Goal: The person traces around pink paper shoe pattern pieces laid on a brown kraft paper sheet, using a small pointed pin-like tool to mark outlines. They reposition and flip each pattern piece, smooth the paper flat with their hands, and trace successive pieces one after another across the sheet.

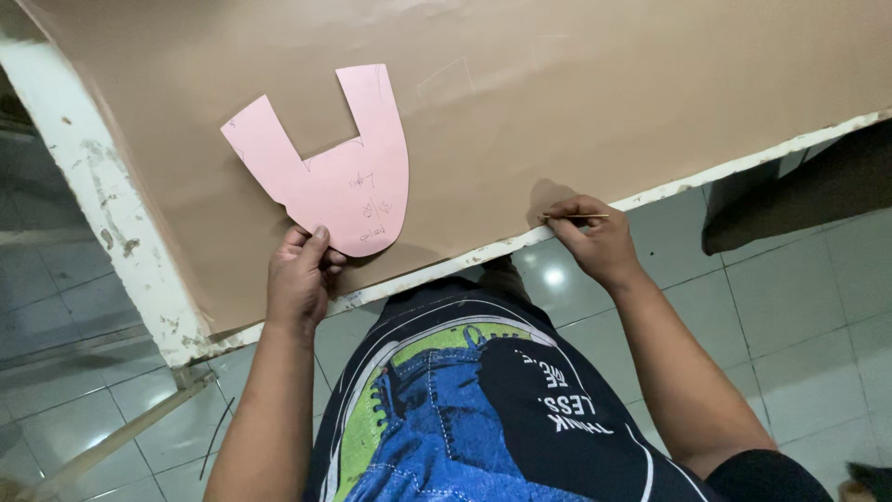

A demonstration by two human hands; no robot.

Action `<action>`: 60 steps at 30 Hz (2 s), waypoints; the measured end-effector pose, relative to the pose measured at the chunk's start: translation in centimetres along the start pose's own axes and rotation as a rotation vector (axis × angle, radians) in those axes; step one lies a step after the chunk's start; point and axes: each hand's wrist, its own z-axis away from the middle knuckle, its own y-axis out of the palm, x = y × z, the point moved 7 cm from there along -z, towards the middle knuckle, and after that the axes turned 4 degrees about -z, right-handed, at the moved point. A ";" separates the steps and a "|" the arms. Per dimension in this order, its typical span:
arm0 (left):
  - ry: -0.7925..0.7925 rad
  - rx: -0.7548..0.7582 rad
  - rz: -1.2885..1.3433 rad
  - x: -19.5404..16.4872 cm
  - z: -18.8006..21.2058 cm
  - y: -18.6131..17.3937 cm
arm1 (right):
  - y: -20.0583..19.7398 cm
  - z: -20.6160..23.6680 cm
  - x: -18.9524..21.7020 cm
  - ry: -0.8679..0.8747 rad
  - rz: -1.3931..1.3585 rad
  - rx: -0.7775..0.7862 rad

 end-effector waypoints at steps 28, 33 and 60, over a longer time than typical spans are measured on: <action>0.007 -0.265 0.086 -5.3 1.9 -21.1 | 25.2 -16.9 11.1 -0.285 -0.134 0.014; -0.005 -0.213 0.102 -5.5 1.8 -21.1 | 25.2 -16.6 11.1 -0.237 -0.001 -0.012; 0.079 -0.087 0.414 -1.5 0.2 -22.9 | 38.8 3.3 11.3 -0.366 0.121 0.650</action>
